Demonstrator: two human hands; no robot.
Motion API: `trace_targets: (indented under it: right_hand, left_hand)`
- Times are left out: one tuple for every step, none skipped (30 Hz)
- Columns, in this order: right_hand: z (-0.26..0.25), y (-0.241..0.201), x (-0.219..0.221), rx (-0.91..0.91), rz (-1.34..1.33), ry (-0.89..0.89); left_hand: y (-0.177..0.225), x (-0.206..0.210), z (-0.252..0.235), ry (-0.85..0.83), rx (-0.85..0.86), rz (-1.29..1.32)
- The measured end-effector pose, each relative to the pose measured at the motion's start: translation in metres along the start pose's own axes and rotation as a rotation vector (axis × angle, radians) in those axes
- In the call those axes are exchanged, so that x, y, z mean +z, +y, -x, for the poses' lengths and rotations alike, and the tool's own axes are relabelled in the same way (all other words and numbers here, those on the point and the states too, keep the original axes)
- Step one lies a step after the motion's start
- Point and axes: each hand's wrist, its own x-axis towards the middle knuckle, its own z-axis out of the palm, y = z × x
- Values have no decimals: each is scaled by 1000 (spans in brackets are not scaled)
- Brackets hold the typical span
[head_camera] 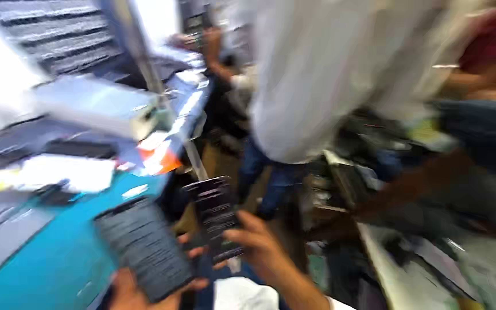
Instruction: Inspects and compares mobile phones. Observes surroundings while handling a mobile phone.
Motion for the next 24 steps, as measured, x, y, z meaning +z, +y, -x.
trace_targets:
  right_hand:
    - [-1, 4, -3, 20, -10, -22]
    - [-3, 6, -6, 28, -17, -41]
    - [-5, 6, -7, 31, -23, -48]
    - [-7, 7, -8, 29, -35, -53]
    - [-9, 9, -9, 28, -47, -66]
    - [-11, 9, -10, 28, -55, -88]
    - [-12, 10, -10, 33, -59, -106]
    - [-13, 10, -10, 41, -67, -116]
    - [-14, 10, -10, 48, -72, -120]
    - [-15, 10, -9, 52, -77, -121]
    - [-15, 10, -8, 52, -83, -121]
    - [-16, 11, -8, 53, -91, -124]
    - [-16, 11, -8, 55, -94, -127]
    - [-16, 11, -8, 58, -97, -126]
    - [-16, 12, -8, 61, -102, -122]
    - [-16, 12, -8, 61, -104, -121]
    - [-16, 12, -8, 59, -103, -118]
    - [-16, 12, -9, 55, -106, -119]
    - [-16, 12, -9, 52, -114, -123]
    - [-16, 12, -10, 50, -123, -125]
    - [-16, 12, -10, 49, -131, -121]
    - [-15, 12, -10, 49, -132, -114]
    - [-15, 12, -9, 49, -131, -112]
    - [-15, 12, -9, 48, -130, -110]
  left_hand:
    - [-5, 5, 0, 54, 6, 11]
    - [-9, 4, 1, 55, 20, 26]
    - [-12, 3, 3, 43, 31, 25]
    - [-13, 2, 5, 23, 36, 11]
    - [-13, 1, 7, 13, 40, -7]
    - [-14, 0, 9, 13, 48, -9]
    - [-15, -1, 11, 8, 58, -1]
    - [-16, -2, 12, 0, 67, 12]
    - [-16, -4, 13, -4, 70, 23]
    - [-15, -4, 14, -6, 71, 27]
    - [-14, -5, 15, -8, 74, 24]
    - [-13, -5, 15, -10, 79, 21]
    - [-13, -6, 15, -12, 83, 22]
    - [-13, -6, 15, -14, 84, 24]
    - [-13, -7, 15, -16, 83, 28]
    - [-13, -7, 14, -17, 82, 32]
    - [-13, -6, 14, -15, 80, 37]
    - [-13, -6, 14, -18, 77, 43]
    - [-12, -6, 13, -23, 76, 44]
    - [-12, -6, 13, -26, 77, 45]
    - [-13, -6, 13, -25, 77, 44]
    - [-13, -6, 13, -24, 79, 45]
    - [-13, -6, 13, -21, 80, 49]
    - [-13, -6, 13, -20, 80, 53]
